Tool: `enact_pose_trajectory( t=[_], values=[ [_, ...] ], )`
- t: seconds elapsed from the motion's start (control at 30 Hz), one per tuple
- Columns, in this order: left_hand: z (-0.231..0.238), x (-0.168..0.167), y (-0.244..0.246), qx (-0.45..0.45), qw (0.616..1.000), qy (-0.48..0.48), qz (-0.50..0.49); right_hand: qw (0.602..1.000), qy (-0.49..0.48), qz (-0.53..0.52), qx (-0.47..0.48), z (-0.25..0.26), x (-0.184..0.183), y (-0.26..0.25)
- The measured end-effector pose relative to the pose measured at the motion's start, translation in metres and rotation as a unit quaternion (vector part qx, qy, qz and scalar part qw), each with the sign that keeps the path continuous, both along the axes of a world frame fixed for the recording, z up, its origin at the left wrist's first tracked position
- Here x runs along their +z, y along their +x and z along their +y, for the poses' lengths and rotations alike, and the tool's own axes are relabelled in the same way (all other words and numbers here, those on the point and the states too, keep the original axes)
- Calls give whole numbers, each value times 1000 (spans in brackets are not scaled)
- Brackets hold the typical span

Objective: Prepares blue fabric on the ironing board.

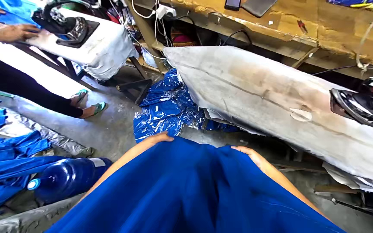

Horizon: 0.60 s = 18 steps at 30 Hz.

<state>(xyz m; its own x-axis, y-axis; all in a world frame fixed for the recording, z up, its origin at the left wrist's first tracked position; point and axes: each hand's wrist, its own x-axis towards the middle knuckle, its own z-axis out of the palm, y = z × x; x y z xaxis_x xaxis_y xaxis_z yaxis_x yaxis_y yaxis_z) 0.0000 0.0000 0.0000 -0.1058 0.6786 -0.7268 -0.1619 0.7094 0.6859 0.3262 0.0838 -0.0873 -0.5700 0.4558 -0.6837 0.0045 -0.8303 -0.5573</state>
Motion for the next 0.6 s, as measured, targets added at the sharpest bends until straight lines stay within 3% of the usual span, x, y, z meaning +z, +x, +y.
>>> enact_pose_trajectory(
  t=[0.07,0.1,0.2,0.3,0.4,0.6],
  values=[
    [34,18,-4,-96,990,84,67,996,53,-68,-37,33,52,-6],
    [52,31,-1,-93,981,143,88,994,68,-73,-54,54,78,-6],
    [100,98,21,0,942,331,62,985,127,74,-95,116,156,7],
    [144,162,50,2,881,466,76,937,277,197,-81,168,226,23],
    [198,194,71,24,869,471,150,928,346,127,-54,222,259,34],
    [302,221,75,57,855,440,269,912,370,86,-156,342,268,36]
  ],
)
